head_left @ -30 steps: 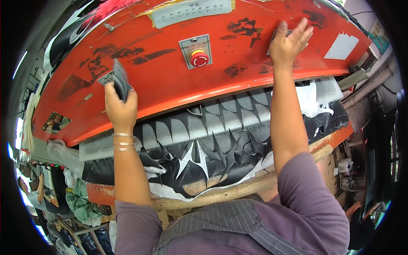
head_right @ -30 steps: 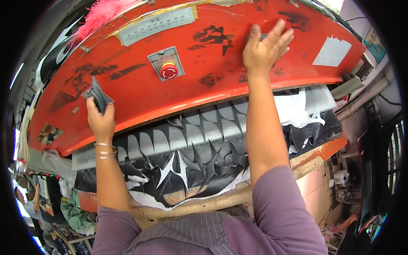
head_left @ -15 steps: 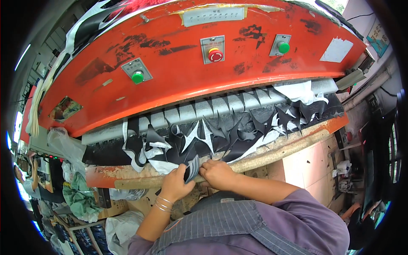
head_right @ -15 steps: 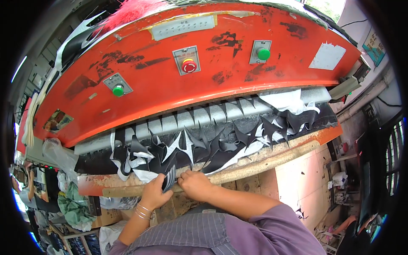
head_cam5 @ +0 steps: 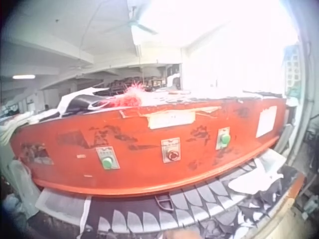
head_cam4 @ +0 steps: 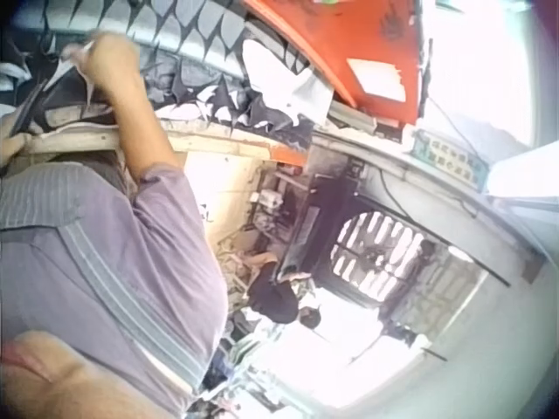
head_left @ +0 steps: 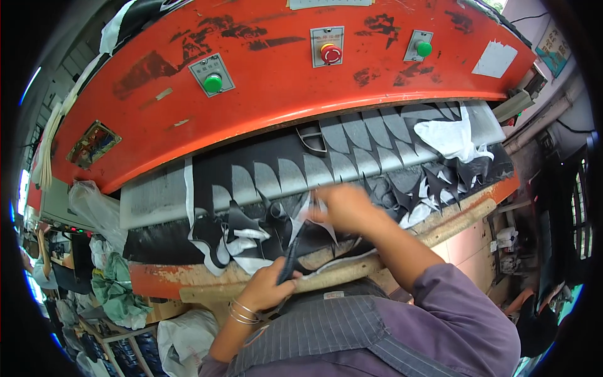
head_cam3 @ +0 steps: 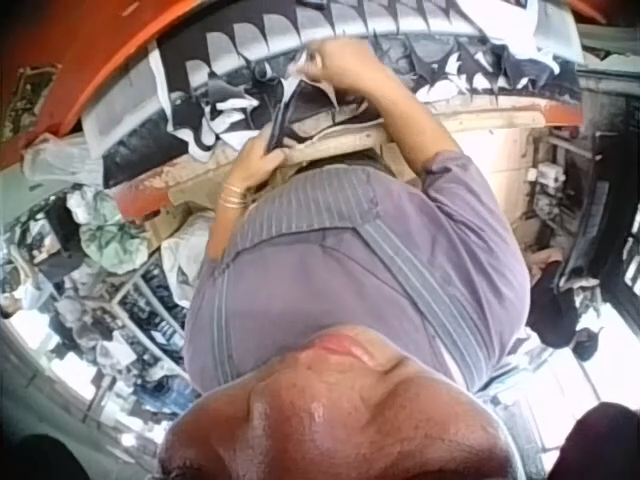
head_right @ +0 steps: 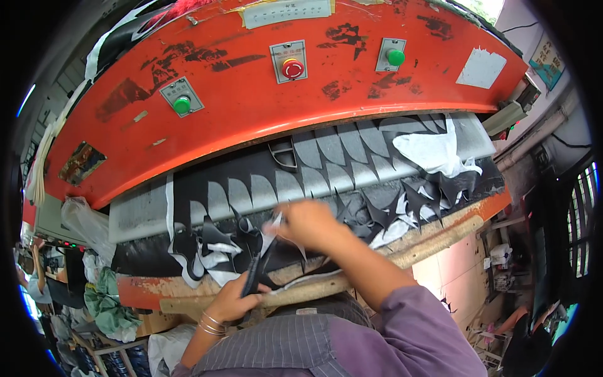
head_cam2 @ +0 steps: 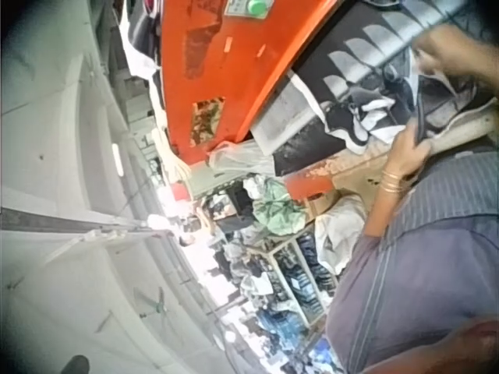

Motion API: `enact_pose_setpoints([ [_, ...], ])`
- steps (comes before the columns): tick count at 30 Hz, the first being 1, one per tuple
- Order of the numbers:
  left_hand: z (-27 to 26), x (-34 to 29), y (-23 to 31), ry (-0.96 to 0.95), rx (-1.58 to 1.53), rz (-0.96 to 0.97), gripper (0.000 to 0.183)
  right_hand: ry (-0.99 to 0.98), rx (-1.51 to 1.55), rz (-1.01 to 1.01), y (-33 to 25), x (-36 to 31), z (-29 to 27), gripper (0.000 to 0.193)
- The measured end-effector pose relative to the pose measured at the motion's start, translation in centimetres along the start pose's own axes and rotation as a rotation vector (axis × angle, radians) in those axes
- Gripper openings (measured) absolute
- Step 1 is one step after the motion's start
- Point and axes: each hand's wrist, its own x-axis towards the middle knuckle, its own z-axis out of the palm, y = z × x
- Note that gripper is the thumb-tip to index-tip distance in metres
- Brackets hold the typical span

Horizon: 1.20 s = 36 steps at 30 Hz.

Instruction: Operating an industrial die-cutting press to cut shoe components from a sheet of material.

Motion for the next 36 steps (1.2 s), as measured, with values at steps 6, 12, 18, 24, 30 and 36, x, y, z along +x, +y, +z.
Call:
enact_pose_setpoints([
  [6, -6.3, 6.2, -1.5, 0.165, -1.221, 0.134, 0.023, 0.244, -0.099, 0.391, 4.5, 14.4, -1.0, 0.074],
  [12, -12.1, 12.3, -4.5, 0.331, -1.124, 0.132, 0.019, 0.232, 0.529, 0.315, 9.3, 15.7, -3.7, 0.068],
  [18, -12.1, 22.6, -6.4, 0.448, -0.591, 0.088, 0.035, 0.231, 0.085, 0.393, 1.9, 19.6, 0.4, 0.08],
  [24, -9.1, 26.0, -9.6, 0.432, -0.253, 0.141, 0.05, 0.394, -0.05, 0.021, 4.7, 14.7, 3.9, 0.095],
  [30, -8.3, 26.2, -8.6, 0.472, -0.09, 0.241, 0.053, 0.634, -0.078, -0.094, 7.0, 14.3, 5.7, 0.079],
  [36, -8.4, 26.1, -8.5, 0.48, -0.337, 0.226, 0.021, 0.615, -0.055, -0.088, 6.7, 14.6, 5.3, 0.076],
])
